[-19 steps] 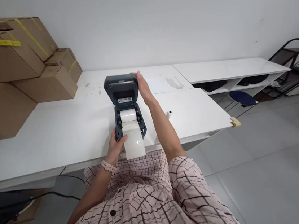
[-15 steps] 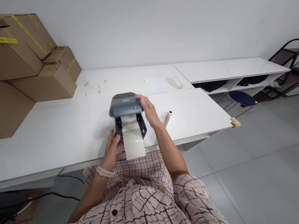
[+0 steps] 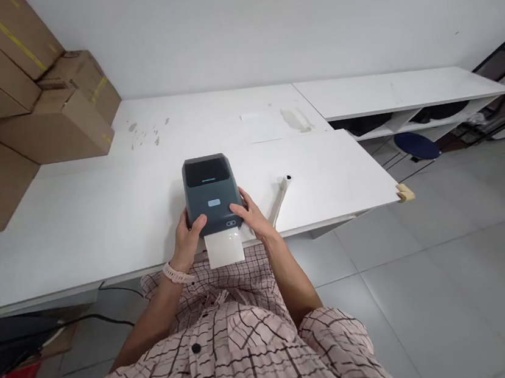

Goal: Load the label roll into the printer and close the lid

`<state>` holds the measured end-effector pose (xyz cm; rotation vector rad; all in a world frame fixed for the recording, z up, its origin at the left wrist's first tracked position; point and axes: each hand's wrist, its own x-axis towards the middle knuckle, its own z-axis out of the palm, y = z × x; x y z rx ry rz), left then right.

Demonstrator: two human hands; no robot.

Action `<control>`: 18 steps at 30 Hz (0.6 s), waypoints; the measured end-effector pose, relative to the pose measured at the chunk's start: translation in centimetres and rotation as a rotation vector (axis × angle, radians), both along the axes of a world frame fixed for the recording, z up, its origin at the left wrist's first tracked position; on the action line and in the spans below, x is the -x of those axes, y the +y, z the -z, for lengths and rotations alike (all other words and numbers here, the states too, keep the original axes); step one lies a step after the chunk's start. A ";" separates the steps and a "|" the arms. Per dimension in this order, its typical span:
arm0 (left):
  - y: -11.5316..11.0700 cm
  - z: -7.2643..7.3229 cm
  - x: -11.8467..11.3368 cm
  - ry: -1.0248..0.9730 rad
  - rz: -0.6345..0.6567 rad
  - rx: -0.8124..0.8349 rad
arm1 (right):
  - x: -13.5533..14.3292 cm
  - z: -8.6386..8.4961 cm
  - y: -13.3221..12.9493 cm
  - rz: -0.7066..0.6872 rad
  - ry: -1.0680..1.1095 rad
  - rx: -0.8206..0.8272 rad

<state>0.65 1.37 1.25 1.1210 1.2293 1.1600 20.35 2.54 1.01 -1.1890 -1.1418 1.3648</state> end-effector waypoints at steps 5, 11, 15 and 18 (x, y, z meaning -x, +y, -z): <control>0.9 0.5 0.4 0.074 -0.041 -0.035 | 0.3 0.1 0.1 0.088 0.097 0.048; -3.5 1.6 0.0 0.128 -0.147 -0.002 | 0.2 -0.2 0.1 0.027 0.070 0.015; -7.4 3.0 -1.2 0.097 -0.124 0.163 | 0.4 0.1 0.0 0.035 0.076 -0.016; -7.8 2.2 -1.8 -0.103 0.081 0.290 | 0.5 0.4 -0.1 0.018 0.055 -0.035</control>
